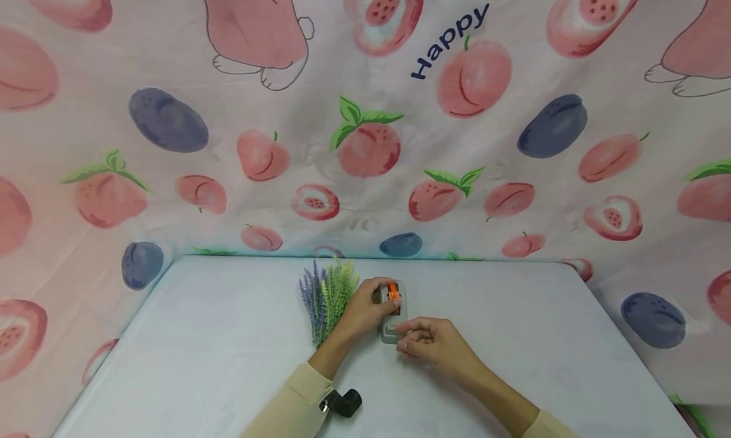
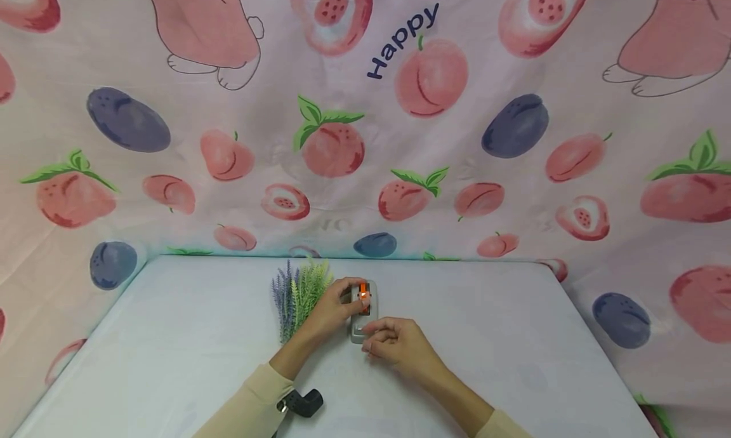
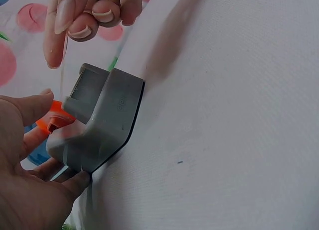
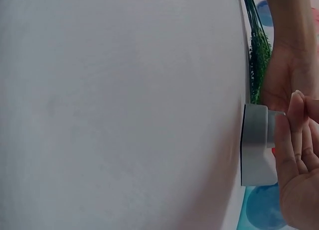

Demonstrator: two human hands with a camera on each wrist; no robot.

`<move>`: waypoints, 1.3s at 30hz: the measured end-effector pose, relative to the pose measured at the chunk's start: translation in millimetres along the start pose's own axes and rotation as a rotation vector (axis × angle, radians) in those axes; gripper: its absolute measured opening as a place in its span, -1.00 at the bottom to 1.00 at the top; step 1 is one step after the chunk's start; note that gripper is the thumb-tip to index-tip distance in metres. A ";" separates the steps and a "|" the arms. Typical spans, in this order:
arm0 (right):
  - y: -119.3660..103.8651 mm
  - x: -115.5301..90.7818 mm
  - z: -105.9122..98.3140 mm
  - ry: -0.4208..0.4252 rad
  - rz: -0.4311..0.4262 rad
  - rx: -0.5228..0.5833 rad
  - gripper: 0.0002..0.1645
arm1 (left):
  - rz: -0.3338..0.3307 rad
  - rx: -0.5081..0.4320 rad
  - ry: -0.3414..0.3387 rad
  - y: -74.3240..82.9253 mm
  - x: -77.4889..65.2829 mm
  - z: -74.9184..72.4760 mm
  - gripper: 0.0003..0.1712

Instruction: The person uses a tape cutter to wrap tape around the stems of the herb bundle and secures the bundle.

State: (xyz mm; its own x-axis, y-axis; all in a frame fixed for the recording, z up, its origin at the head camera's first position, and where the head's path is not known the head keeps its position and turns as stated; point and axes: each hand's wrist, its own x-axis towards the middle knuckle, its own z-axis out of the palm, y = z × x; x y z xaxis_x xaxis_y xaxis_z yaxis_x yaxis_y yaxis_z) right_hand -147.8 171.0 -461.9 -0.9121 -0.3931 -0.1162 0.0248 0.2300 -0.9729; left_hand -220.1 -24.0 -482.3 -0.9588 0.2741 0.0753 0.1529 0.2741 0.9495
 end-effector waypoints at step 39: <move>5.5 -13.7 0.4 -0.097 0.002 -0.050 -0.44 | -0.024 0.029 -0.002 1.7 0.0 0.0 -0.52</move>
State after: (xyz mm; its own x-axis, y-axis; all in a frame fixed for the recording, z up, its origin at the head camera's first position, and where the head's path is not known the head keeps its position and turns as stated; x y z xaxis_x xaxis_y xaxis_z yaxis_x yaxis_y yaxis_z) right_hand -135.1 177.3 -465.7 -0.8684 -0.4760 -0.1391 0.0039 0.2739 -0.9618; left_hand -219.8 -23.6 -480.7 -0.9617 0.2691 0.0520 0.1370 0.3073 0.9417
